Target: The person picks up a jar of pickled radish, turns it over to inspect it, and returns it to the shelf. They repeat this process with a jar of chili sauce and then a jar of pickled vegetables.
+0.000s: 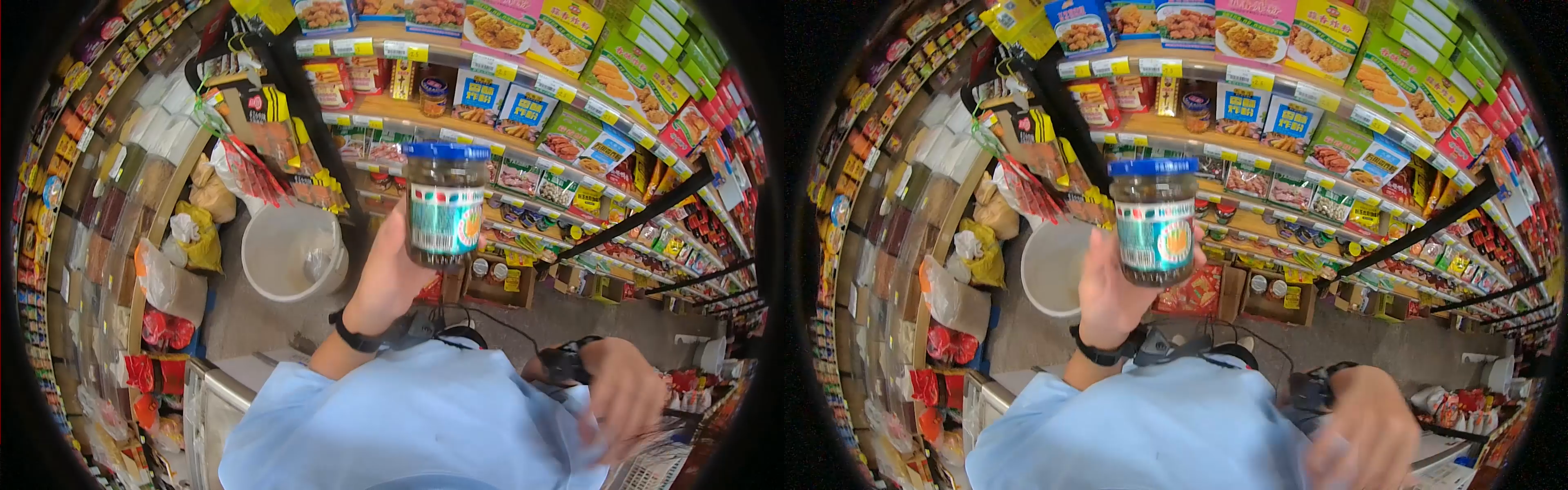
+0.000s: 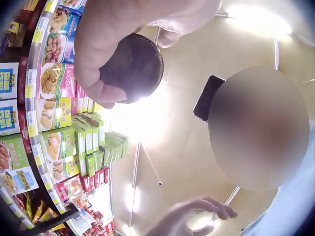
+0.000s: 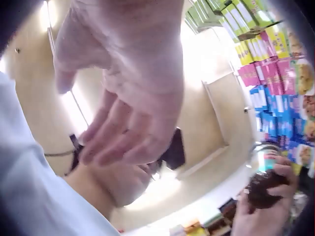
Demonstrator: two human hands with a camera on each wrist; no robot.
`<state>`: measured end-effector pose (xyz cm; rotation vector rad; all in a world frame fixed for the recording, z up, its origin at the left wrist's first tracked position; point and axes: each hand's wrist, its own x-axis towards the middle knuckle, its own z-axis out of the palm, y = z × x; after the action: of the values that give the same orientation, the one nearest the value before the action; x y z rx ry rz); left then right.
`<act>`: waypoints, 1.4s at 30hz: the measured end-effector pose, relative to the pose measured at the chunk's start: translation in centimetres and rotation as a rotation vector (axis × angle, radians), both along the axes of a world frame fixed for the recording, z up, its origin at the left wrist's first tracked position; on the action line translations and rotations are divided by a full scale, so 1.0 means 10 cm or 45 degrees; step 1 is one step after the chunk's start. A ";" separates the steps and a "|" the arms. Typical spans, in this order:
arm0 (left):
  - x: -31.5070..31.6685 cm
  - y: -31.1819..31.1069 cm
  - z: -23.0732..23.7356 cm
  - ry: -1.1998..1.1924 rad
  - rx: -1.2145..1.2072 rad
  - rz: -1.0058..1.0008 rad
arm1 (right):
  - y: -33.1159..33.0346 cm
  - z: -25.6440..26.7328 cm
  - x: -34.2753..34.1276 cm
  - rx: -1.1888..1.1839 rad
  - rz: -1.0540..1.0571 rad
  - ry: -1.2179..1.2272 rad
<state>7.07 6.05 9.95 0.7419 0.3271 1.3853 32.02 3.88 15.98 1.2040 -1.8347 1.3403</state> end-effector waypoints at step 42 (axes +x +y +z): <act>0.40 0.19 -0.10 0.015 -0.083 -0.003 | 0.70 0.70 0.02 -0.376 -1.110 0.558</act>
<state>11.09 7.91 8.95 0.6968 0.3783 1.3621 32.17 10.84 22.98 0.3878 -1.4821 0.7276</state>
